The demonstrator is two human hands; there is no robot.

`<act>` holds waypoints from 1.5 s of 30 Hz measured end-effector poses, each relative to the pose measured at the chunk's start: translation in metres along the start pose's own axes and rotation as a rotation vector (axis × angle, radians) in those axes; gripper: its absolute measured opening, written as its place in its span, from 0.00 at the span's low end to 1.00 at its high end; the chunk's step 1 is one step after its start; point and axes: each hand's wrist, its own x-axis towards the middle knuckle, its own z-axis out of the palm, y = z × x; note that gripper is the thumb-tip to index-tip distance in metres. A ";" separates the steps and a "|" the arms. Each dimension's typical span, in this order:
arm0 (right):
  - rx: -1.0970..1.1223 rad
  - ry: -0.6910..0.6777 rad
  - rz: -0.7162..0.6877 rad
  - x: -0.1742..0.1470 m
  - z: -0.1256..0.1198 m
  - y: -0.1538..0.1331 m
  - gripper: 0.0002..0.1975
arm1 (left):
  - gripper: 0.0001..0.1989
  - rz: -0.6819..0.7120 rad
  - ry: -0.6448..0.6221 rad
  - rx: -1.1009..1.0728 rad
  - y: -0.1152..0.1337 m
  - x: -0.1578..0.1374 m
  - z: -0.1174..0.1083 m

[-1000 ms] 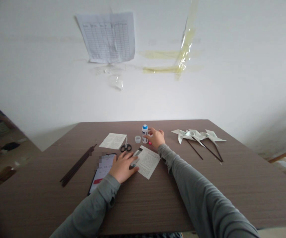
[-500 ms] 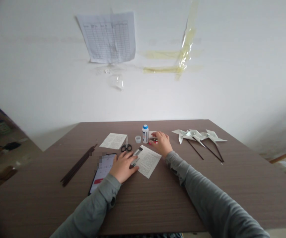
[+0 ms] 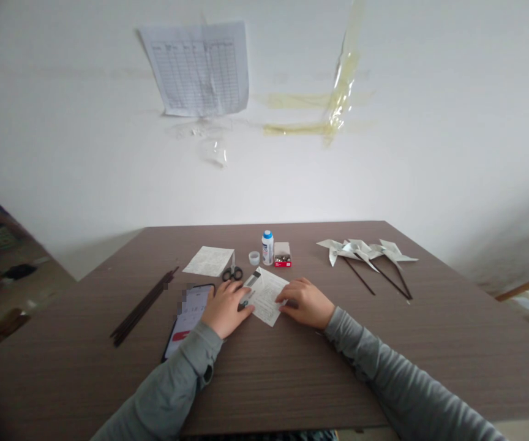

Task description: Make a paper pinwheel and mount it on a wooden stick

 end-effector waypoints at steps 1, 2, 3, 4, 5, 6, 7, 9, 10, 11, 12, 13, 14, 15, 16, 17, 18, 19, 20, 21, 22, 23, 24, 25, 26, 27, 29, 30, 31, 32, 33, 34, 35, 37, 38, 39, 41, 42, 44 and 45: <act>-0.020 0.001 -0.007 0.000 0.001 -0.002 0.06 | 0.26 -0.005 -0.009 0.002 0.002 0.000 -0.002; -0.041 0.001 -0.012 0.000 0.003 -0.004 0.07 | 0.26 -0.010 -0.021 0.006 0.004 -0.001 -0.004; -0.060 -0.002 -0.016 0.000 0.004 -0.005 0.07 | 0.26 -0.012 -0.022 0.006 0.006 -0.001 -0.006; -0.078 -0.008 -0.019 0.000 0.004 -0.007 0.08 | 0.26 -0.014 -0.022 0.005 0.007 -0.001 -0.006; -0.094 -0.016 -0.023 0.000 0.005 -0.007 0.07 | 0.26 -0.016 -0.019 0.003 0.007 -0.001 -0.006; -0.106 -0.021 -0.026 0.000 0.005 -0.007 0.07 | 0.26 -0.012 -0.009 -0.002 0.007 -0.001 -0.005; -0.116 -0.024 -0.028 0.000 0.006 -0.007 0.07 | 0.26 -0.006 0.002 -0.007 0.007 -0.001 -0.004; -0.124 -0.023 -0.029 0.000 0.006 -0.006 0.07 | 0.25 0.011 0.025 -0.014 0.006 -0.001 -0.001; -0.126 -0.021 -0.028 0.000 0.006 -0.006 0.07 | 0.25 0.011 0.029 -0.015 0.005 0.000 0.001; -0.129 -0.022 -0.028 0.000 0.006 -0.005 0.07 | 0.25 0.015 0.033 -0.015 0.005 0.000 0.002; -0.136 -0.022 -0.031 0.000 0.006 -0.004 0.08 | 0.25 0.021 0.039 -0.014 0.004 0.000 0.003; -0.146 -0.022 -0.039 0.000 0.007 -0.004 0.08 | 0.25 0.025 0.040 -0.012 0.004 0.000 0.004; -0.159 -0.022 -0.051 0.000 0.007 -0.003 0.08 | 0.25 0.030 0.042 -0.009 0.005 0.000 0.004; -0.175 -0.019 -0.064 0.000 0.007 -0.002 0.08 | 0.25 0.033 0.043 -0.004 0.005 0.000 0.004; -0.192 -0.018 -0.081 0.000 0.008 -0.002 0.08 | 0.26 0.026 0.036 0.004 0.006 0.000 0.004; -0.210 -0.018 -0.096 0.001 0.008 -0.001 0.08 | 0.26 0.020 0.032 0.012 0.007 -0.001 0.004; -0.227 -0.021 -0.107 0.001 0.009 0.000 0.08 | 0.26 0.015 0.030 0.017 0.008 -0.001 0.003; -0.243 -0.025 -0.114 0.001 0.010 0.001 0.08 | 0.26 0.008 0.029 0.019 0.009 -0.001 0.003; -0.256 -0.029 -0.118 0.001 0.010 0.002 0.08 | 0.26 0.006 0.033 0.020 0.010 -0.001 0.003; -0.265 -0.032 -0.119 0.001 0.011 0.002 0.09 | 0.26 0.003 0.034 0.020 0.011 -0.001 0.002; -0.270 -0.032 -0.119 0.001 0.012 0.002 0.09 | 0.26 -0.002 0.034 0.020 0.011 -0.002 0.002; -0.271 -0.029 -0.118 0.001 0.012 0.002 0.10 | 0.26 -0.006 0.031 0.021 0.012 -0.002 0.001; -0.271 -0.026 -0.117 0.000 0.013 0.002 0.11 | 0.26 -0.010 0.025 0.023 0.012 -0.002 0.001; -0.273 -0.023 -0.118 0.000 0.013 0.002 0.13 | 0.26 -0.011 0.021 0.024 0.012 -0.002 0.001; -0.276 -0.022 -0.118 0.000 0.014 0.002 0.14 | 0.26 -0.011 0.020 0.023 0.012 -0.002 0.000; -0.280 -0.021 -0.118 0.000 0.014 0.001 0.16 | 0.26 -0.011 0.022 0.021 0.012 -0.002 0.000; -0.286 -0.022 -0.117 0.000 0.013 0.000 0.19 | 0.26 -0.009 0.025 0.016 0.012 -0.002 0.000; -0.285 -0.022 -0.114 0.000 0.013 0.000 0.20 | 0.26 -0.009 0.024 0.015 0.012 -0.002 0.000; -0.282 -0.022 -0.109 0.000 0.012 0.000 0.21 | 0.26 -0.009 0.020 0.016 0.012 -0.002 0.001; -0.279 -0.021 -0.106 0.000 0.012 0.000 0.22 | 0.26 -0.010 0.015 0.016 0.011 -0.001 0.001; -0.274 -0.019 -0.104 0.000 0.011 0.001 0.22 | 0.26 -0.010 0.011 0.016 0.011 -0.001 0.002; -0.270 -0.016 -0.108 0.000 0.011 0.002 0.22 | 0.26 -0.005 0.016 0.014 0.010 -0.001 0.002; -0.265 -0.013 -0.116 0.000 0.011 0.003 0.22 | 0.26 0.002 0.022 0.011 0.009 -0.001 0.003; -0.256 -0.005 -0.145 0.000 0.011 0.007 0.21 | 0.26 0.017 0.032 0.009 0.009 -0.001 0.003; -0.251 0.002 -0.159 0.000 0.011 0.009 0.20 | 0.26 0.011 0.018 0.013 0.008 -0.001 0.002; -0.247 0.008 -0.169 0.000 0.012 0.011 0.19 | 0.26 0.007 0.011 0.018 0.009 -0.002 0.002; -0.237 0.020 -0.175 0.000 0.012 0.012 0.18 | 0.26 -0.007 -0.002 0.028 0.010 -0.002 0.000; -0.231 0.028 -0.168 0.000 0.013 0.012 0.17 | 0.26 -0.010 0.000 0.030 0.011 -0.003 -0.001; -0.216 0.041 -0.131 0.000 0.014 0.010 0.17 | 0.26 -0.014 0.006 0.030 0.012 -0.003 -0.002; -0.208 0.049 -0.105 0.000 0.015 0.008 0.17 | 0.26 -0.014 0.011 0.028 0.013 -0.003 -0.002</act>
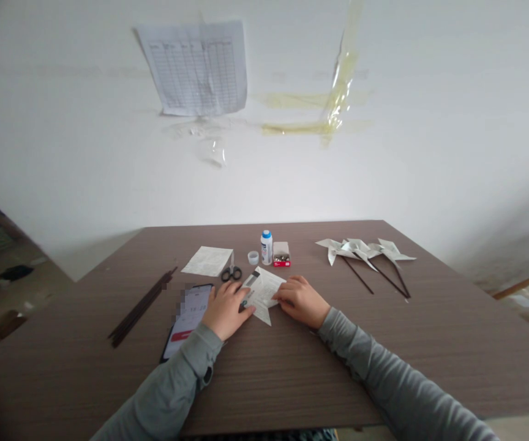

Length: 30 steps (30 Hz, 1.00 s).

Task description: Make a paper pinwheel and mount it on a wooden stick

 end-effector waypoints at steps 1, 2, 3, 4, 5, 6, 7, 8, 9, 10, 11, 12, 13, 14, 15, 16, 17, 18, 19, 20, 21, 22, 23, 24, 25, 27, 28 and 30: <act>0.007 0.007 0.029 0.000 0.001 -0.001 0.16 | 0.25 0.000 0.006 -0.003 0.001 0.000 0.000; 0.015 0.015 0.057 0.001 0.002 -0.003 0.16 | 0.25 0.001 0.010 -0.005 0.001 0.000 0.000; 0.027 0.025 0.082 0.001 0.003 -0.004 0.15 | 0.25 0.003 0.010 -0.008 0.002 -0.001 0.000; 0.043 0.038 0.102 0.001 0.004 -0.004 0.15 | 0.26 0.006 0.009 -0.011 0.002 -0.001 0.000; 0.062 0.057 0.123 0.001 0.006 -0.004 0.14 | 0.26 0.011 0.006 -0.014 0.003 -0.001 0.000; 0.081 0.080 0.145 0.001 0.007 -0.004 0.13 | 0.26 0.018 0.003 -0.018 0.003 -0.001 0.000; 0.101 0.103 0.168 0.001 0.009 -0.004 0.13 | 0.26 0.026 0.002 -0.023 0.003 -0.002 0.001; 0.117 0.125 0.189 0.001 0.010 -0.004 0.12 | 0.25 0.035 0.002 -0.029 0.003 -0.002 0.002; 0.129 0.145 0.206 0.001 0.012 -0.004 0.12 | 0.25 0.044 0.003 -0.034 0.003 -0.002 0.003; 0.135 0.162 0.217 0.000 0.014 -0.003 0.11 | 0.25 0.054 0.004 -0.040 0.003 -0.002 0.005; 0.136 0.174 0.220 0.000 0.015 -0.003 0.10 | 0.25 0.065 0.010 -0.046 0.003 -0.001 0.007; 0.132 0.181 0.215 -0.001 0.017 -0.002 0.09 | 0.25 0.077 0.014 -0.053 0.002 -0.001 0.008; 0.121 0.188 0.204 -0.001 0.019 -0.002 0.09 | 0.25 0.089 0.016 -0.060 0.001 0.000 0.010; 0.105 0.194 0.192 -0.001 0.020 -0.001 0.09 | 0.26 0.104 0.031 -0.068 0.001 0.000 0.011; 0.087 0.200 0.178 -0.001 0.022 -0.001 0.10 | 0.27 0.110 0.017 -0.074 0.000 0.001 0.012; 0.068 0.205 0.168 -0.001 0.023 -0.001 0.11 | 0.27 0.115 0.011 -0.079 0.000 0.002 0.013; 0.048 0.210 0.161 -0.001 0.024 0.000 0.12 | 0.28 0.117 0.001 -0.082 0.000 0.002 0.013; 0.028 0.210 0.155 -0.001 0.024 0.000 0.12 | 0.29 0.116 -0.009 -0.084 0.000 0.003 0.014; 0.010 0.205 0.153 -0.002 0.025 0.000 0.13 | 0.30 0.117 -0.012 -0.085 0.000 0.003 0.014; -0.007 0.194 0.153 -0.002 0.025 0.000 0.13 | 0.31 0.118 -0.014 -0.086 0.000 0.003 0.014; -0.021 0.180 0.156 -0.002 0.024 -0.001 0.14 | 0.31 0.117 -0.012 -0.087 0.000 0.003 0.014; -0.031 0.163 0.162 -0.002 0.024 -0.001 0.14 | 0.32 0.115 -0.009 -0.087 0.000 0.003 0.014; -0.039 0.145 0.170 -0.002 0.023 -0.002 0.14 | 0.32 0.112 -0.005 -0.084 0.001 0.003 0.015; -0.044 0.130 0.181 -0.002 0.023 -0.003 0.13 | 0.32 0.108 -0.001 -0.080 0.001 0.002 0.015; -0.050 0.120 0.191 -0.002 0.022 -0.004 0.13 | 0.33 0.106 -0.001 -0.075 0.001 0.002 0.016; -0.067 0.102 0.203 -0.002 0.022 -0.005 0.13 | 0.33 0.111 0.000 -0.071 0.002 0.002 0.016; -0.078 0.098 0.206 -0.001 0.021 -0.006 0.13 | 0.33 0.116 0.002 -0.072 0.002 0.001 0.016; -0.094 0.094 0.211 0.000 0.021 -0.007 0.13 | 0.33 0.122 0.009 -0.077 0.003 0.001 0.016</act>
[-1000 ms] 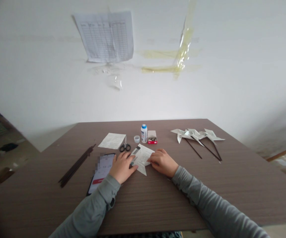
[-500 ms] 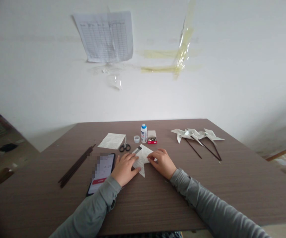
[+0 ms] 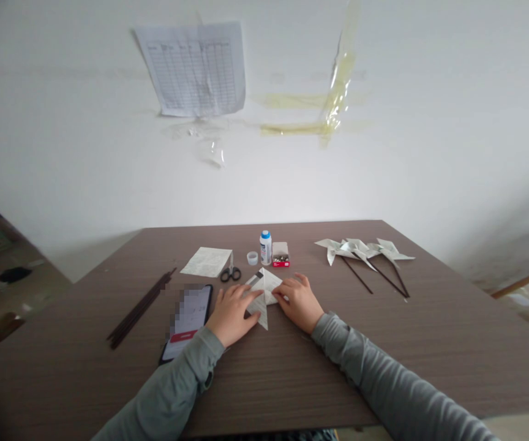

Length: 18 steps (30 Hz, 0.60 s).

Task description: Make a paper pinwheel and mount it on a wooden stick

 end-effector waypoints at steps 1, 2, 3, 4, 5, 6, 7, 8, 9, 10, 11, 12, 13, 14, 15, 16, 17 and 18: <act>-0.004 -0.001 0.001 0.000 0.000 -0.001 0.12 | 0.33 0.001 0.002 -0.001 0.001 0.000 0.000; -0.005 -0.001 0.003 0.001 0.000 -0.001 0.13 | 0.33 -0.001 0.003 0.001 0.001 0.000 -0.001; -0.005 -0.002 0.005 0.001 0.001 -0.001 0.13 | 0.33 -0.002 0.000 0.003 0.002 -0.001 -0.002; -0.006 -0.002 0.005 0.001 0.001 -0.001 0.12 | 0.33 -0.003 -0.006 0.005 0.003 -0.001 -0.002; -0.008 0.001 0.003 0.001 0.001 -0.001 0.12 | 0.34 -0.003 -0.009 0.008 0.005 -0.001 -0.003; -0.012 0.006 -0.001 0.001 0.001 -0.001 0.12 | 0.34 -0.005 -0.011 0.011 0.006 -0.001 -0.003; -0.015 0.012 -0.007 0.001 0.002 -0.001 0.11 | 0.34 -0.007 -0.013 0.014 0.007 -0.002 -0.003; -0.017 0.018 -0.014 0.001 0.002 -0.001 0.11 | 0.34 -0.010 -0.013 0.017 0.008 -0.002 -0.004; -0.019 0.022 -0.020 0.001 0.001 -0.001 0.11 | 0.33 -0.014 -0.012 0.020 0.009 -0.002 -0.004; -0.019 0.025 -0.023 0.001 0.001 0.000 0.11 | 0.33 -0.018 -0.013 0.024 0.010 -0.002 -0.004; -0.019 0.023 -0.024 0.001 0.001 0.000 0.10 | 0.32 -0.023 -0.014 0.027 0.011 -0.003 -0.004; -0.020 0.019 -0.023 0.002 0.000 0.000 0.10 | 0.32 -0.027 -0.013 0.028 0.011 -0.003 -0.005; -0.020 0.015 -0.022 0.002 0.000 -0.001 0.10 | 0.32 -0.030 -0.011 0.028 0.012 -0.003 -0.005; -0.020 0.013 -0.019 0.002 -0.001 -0.001 0.10 | 0.32 -0.031 -0.010 0.026 0.012 -0.003 -0.005; -0.019 0.010 -0.014 0.002 -0.001 -0.002 0.10 | 0.31 -0.031 -0.009 0.025 0.012 -0.003 -0.005; -0.018 0.006 -0.005 0.002 -0.002 -0.003 0.10 | 0.31 -0.029 -0.010 0.024 0.012 -0.003 -0.005; -0.014 -0.003 0.008 0.002 -0.003 -0.004 0.11 | 0.32 -0.026 -0.013 0.025 0.012 -0.003 -0.005; -0.010 -0.017 0.024 0.002 -0.004 -0.005 0.11 | 0.32 -0.024 -0.017 0.028 0.012 -0.003 -0.005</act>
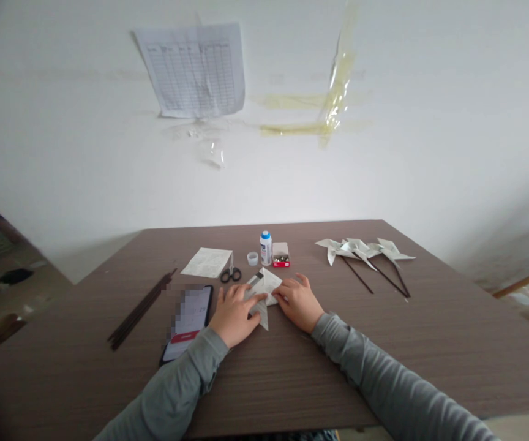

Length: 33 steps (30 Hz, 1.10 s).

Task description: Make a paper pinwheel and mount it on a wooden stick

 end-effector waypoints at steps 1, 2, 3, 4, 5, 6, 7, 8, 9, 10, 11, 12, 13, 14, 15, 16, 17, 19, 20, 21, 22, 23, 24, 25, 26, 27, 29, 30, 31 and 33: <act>0.005 -0.019 0.015 0.000 -0.001 -0.001 0.10 | 0.32 0.000 -0.005 0.005 0.000 0.000 0.000; 0.007 -0.039 0.027 0.000 -0.002 -0.002 0.10 | 0.32 -0.001 -0.007 0.010 0.000 0.000 0.000; 0.008 -0.055 0.033 0.000 -0.002 -0.003 0.09 | 0.32 -0.002 -0.008 0.013 0.000 0.000 0.000; 0.007 -0.064 0.034 0.000 -0.003 -0.004 0.09 | 0.32 -0.002 -0.006 0.015 0.001 0.000 0.000; 0.004 -0.067 0.030 0.000 -0.003 -0.004 0.09 | 0.32 -0.001 -0.002 0.015 0.001 0.000 0.000; 0.001 -0.067 0.023 0.000 -0.003 -0.004 0.09 | 0.31 0.000 0.002 0.013 0.001 0.000 0.000; -0.002 -0.067 0.015 0.000 -0.003 -0.004 0.10 | 0.31 0.002 0.004 0.012 0.001 0.000 0.000; -0.004 -0.067 0.007 0.000 -0.003 -0.004 0.10 | 0.31 0.003 0.003 0.012 0.001 0.000 0.000; -0.006 -0.068 0.000 0.000 -0.003 -0.003 0.11 | 0.31 0.002 0.000 0.013 0.001 0.000 0.000; -0.009 -0.069 -0.005 0.000 -0.003 -0.003 0.12 | 0.31 0.001 -0.004 0.014 0.001 0.000 0.000; -0.012 -0.069 -0.010 -0.001 -0.003 -0.003 0.12 | 0.31 0.000 -0.007 0.015 0.001 0.000 0.000; -0.015 -0.067 -0.016 -0.001 -0.003 -0.003 0.13 | 0.31 0.002 -0.008 0.015 0.001 0.000 0.000; -0.018 -0.063 -0.024 -0.001 -0.003 -0.003 0.13 | 0.31 0.004 -0.007 0.014 0.001 0.001 0.000; -0.021 -0.059 -0.033 -0.001 -0.003 -0.002 0.13 | 0.31 0.006 -0.004 0.013 0.001 0.001 0.000; -0.026 -0.054 -0.041 -0.002 -0.003 -0.002 0.14 | 0.31 0.008 -0.001 0.012 0.001 0.001 0.000; -0.031 -0.049 -0.047 -0.002 -0.003 -0.002 0.13 | 0.31 0.009 -0.001 0.013 0.001 0.001 0.000; -0.038 -0.042 -0.050 -0.001 -0.003 -0.003 0.13 | 0.31 0.009 -0.004 0.015 0.001 0.001 0.000; -0.049 -0.026 -0.056 -0.001 -0.002 -0.002 0.13 | 0.31 0.008 -0.010 0.018 0.001 0.002 0.000; -0.054 -0.020 -0.062 -0.001 -0.002 -0.002 0.13 | 0.31 0.009 -0.011 0.018 0.001 0.002 0.000; -0.057 -0.015 -0.070 -0.001 -0.002 -0.002 0.13 | 0.31 0.009 -0.013 0.017 0.001 0.002 -0.001; -0.061 -0.014 -0.078 -0.001 -0.002 -0.002 0.14 | 0.31 0.008 -0.012 0.017 0.001 0.002 -0.001; -0.064 -0.016 -0.083 0.000 -0.002 -0.002 0.14 | 0.32 0.005 -0.011 0.016 0.002 0.002 -0.002; -0.066 -0.020 -0.083 -0.001 -0.002 -0.002 0.14 | 0.32 0.000 -0.010 0.017 0.002 0.002 -0.002; -0.068 -0.024 -0.078 -0.001 -0.002 -0.001 0.14 | 0.33 -0.004 -0.010 0.017 0.002 0.001 -0.003; -0.067 -0.028 -0.071 -0.001 -0.002 -0.001 0.14 | 0.34 -0.007 -0.010 0.018 0.003 0.001 -0.003; -0.065 -0.032 -0.063 -0.001 -0.002 -0.001 0.14 | 0.34 -0.010 -0.011 0.018 0.003 0.001 -0.004; -0.059 -0.033 -0.053 -0.001 -0.003 -0.002 0.14 | 0.34 -0.013 -0.015 0.018 0.004 0.000 -0.006; -0.057 -0.030 -0.052 -0.001 -0.003 -0.002 0.14 | 0.33 -0.014 -0.016 0.019 0.004 0.000 -0.006; -0.055 -0.027 -0.054 0.000 -0.003 -0.002 0.14 | 0.33 -0.015 -0.017 0.018 0.004 0.000 -0.007; -0.049 -0.022 -0.059 0.000 -0.003 -0.002 0.14 | 0.33 -0.016 -0.018 0.016 0.004 0.001 -0.007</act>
